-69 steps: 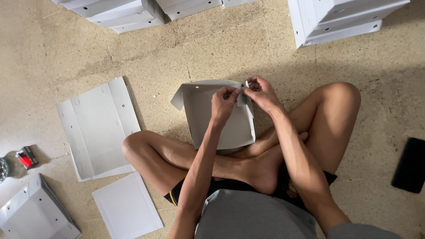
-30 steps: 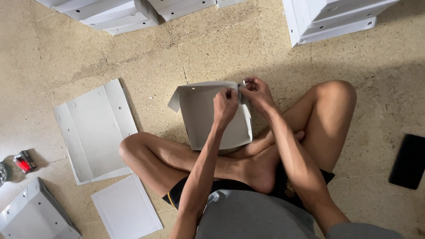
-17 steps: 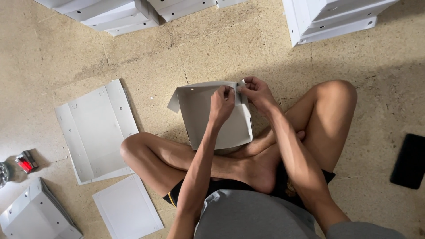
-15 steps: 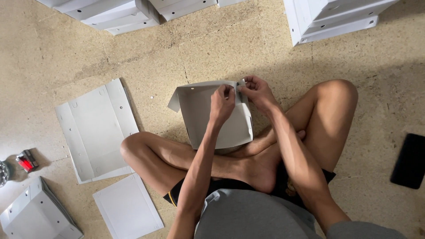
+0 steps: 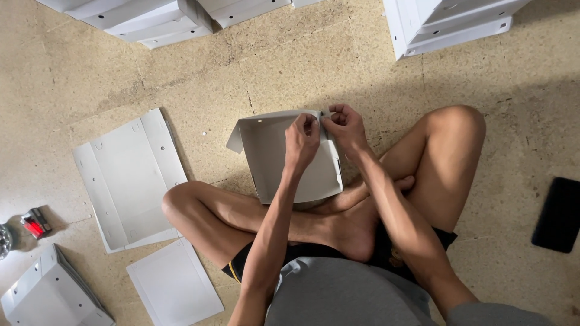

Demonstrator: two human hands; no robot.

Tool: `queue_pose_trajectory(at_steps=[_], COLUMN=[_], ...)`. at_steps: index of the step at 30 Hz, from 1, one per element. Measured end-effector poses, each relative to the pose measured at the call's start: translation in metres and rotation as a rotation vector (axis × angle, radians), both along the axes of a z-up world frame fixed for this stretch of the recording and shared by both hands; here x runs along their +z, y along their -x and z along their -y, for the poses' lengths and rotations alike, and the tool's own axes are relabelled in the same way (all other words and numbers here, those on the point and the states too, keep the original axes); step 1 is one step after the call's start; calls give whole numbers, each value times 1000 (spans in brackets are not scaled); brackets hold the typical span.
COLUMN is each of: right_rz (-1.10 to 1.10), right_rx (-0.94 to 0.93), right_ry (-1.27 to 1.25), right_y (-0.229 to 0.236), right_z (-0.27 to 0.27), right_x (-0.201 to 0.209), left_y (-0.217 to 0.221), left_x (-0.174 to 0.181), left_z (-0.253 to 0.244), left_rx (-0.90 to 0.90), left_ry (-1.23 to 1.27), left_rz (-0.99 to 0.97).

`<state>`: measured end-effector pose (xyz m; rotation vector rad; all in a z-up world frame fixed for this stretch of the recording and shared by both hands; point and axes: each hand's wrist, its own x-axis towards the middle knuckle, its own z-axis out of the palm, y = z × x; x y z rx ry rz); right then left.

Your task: Assembling a cardboard box by folding pre-cut sheets and tucking in the flaps.

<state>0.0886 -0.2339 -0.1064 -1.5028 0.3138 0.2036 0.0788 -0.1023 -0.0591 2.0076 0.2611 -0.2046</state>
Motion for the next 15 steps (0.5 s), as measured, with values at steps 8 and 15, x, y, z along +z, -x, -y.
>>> queue_pose_trajectory(at_steps=[8,15], right_rz=[33,2], right_rx=[26,-84], right_ry=[13,25], right_y=[1,8], right_z=[0,-11], right_x=[15,19], left_y=[0,4], left_x=[3,-10], left_z=[-1,5], left_rx=[1,23], left_ry=[-13,-48], left_rz=[9,19])
